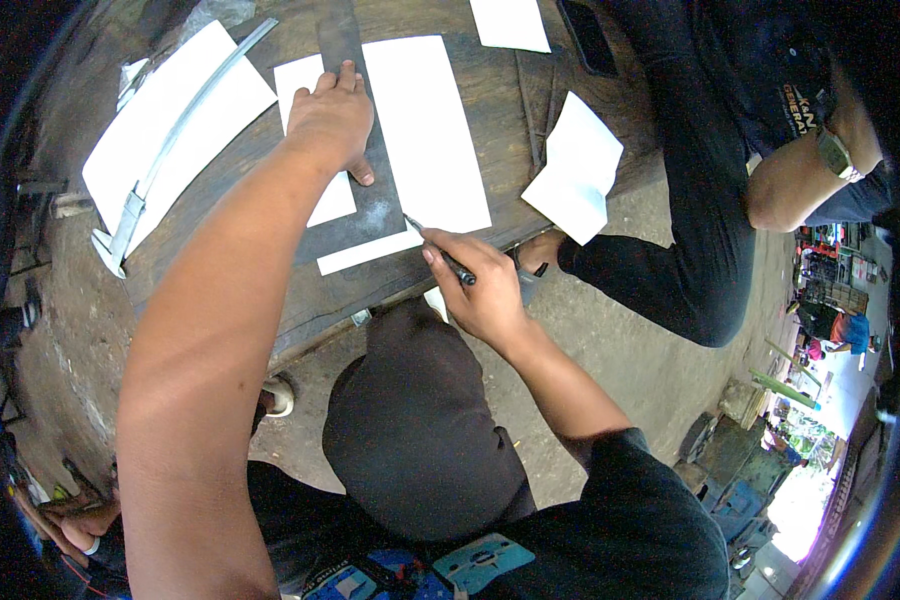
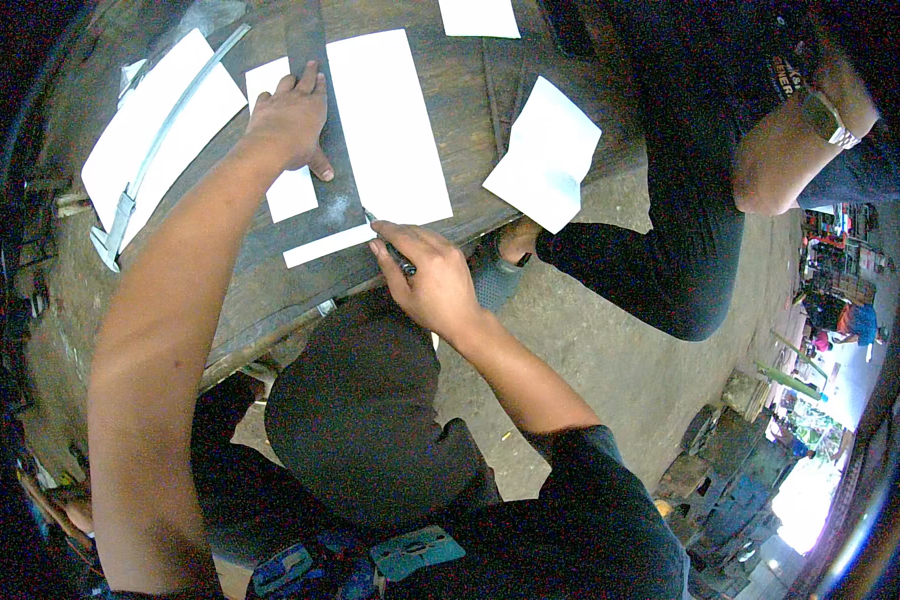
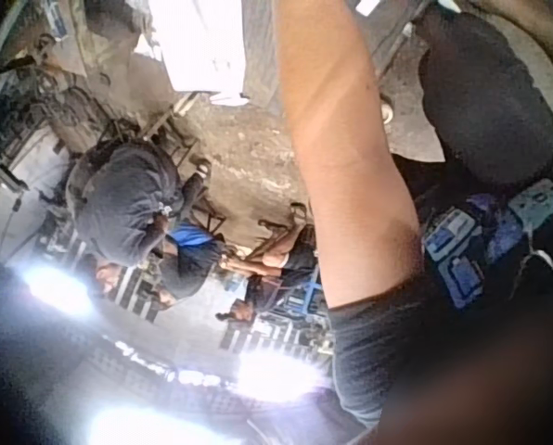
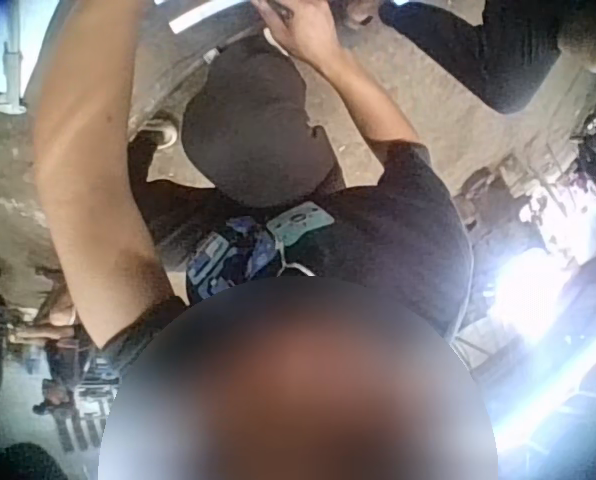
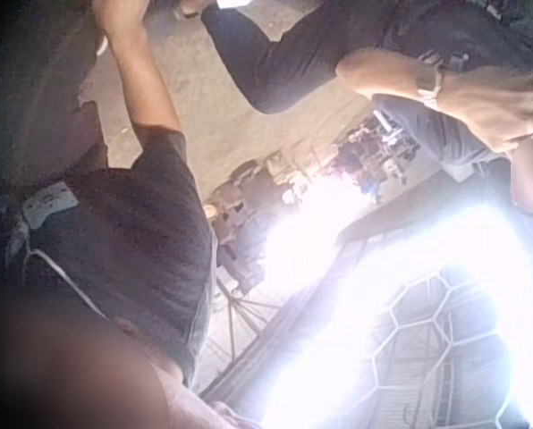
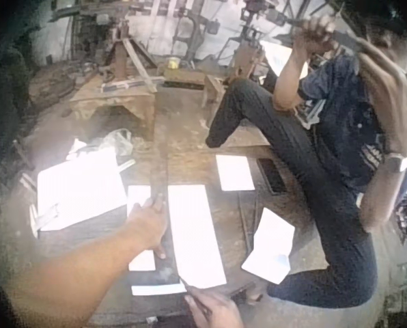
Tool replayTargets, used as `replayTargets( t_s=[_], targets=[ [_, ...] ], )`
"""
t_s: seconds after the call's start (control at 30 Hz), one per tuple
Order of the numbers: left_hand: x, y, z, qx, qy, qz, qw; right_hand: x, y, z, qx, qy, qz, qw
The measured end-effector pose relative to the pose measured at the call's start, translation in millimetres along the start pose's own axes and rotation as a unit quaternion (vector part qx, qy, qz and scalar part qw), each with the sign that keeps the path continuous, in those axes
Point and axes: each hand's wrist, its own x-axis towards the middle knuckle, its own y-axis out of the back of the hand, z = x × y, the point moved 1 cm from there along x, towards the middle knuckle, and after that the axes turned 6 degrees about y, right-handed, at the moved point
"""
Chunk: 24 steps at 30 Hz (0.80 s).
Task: The person uses a vernier caliper and a pen to draw straight lines and geometric shapes on white paper. They repeatedly position the caliper as a straightedge, draw lines, and then reposition it to create additional lines and circles on the paper.
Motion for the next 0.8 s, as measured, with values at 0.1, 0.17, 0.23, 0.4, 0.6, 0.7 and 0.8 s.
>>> replayTargets(
  t_s=[0.1, 0.17, 0.23, 0.4, 0.6, 0.7, 0.8],
  targets=[
    [0, 2, 1, 0.009, 0.004, -0.005, 1.0, -5, 0, -1, 0.003, 0.002, -0.004, 1.0],
    [-1, 2, 0, 0.003, 0.004, -0.007, 1.0, -9, 0, -2, 0.002, 0.006, -0.009, 1.0],
    [-1, 3, 0, -0.003, 0.001, -0.008, 1.0, -12, 0, -1, -0.001, 0.018, -0.001, 1.0],
    [-3, 4, 0, 0.0, 0.0, -0.008, 1.0, -13, -2, 1, -0.004, 0.028, 0.001, 1.0],
    [0, 1, 0, 0.003, -0.004, -0.002, 1.0, -14, 6, -4, 0.002, 0.022, 0.018, 1.0],
    [-2, -1, -5, -0.01, -0.007, 0.004, 1.0, -12, 29, -9, -0.041, 0.052, 0.091, 0.994],
    [-31, -12, -17, -0.103, 0.008, 0.136, 0.985, -6, 65, -15, -0.014, 0.058, 0.153, 0.986]
  ],
)
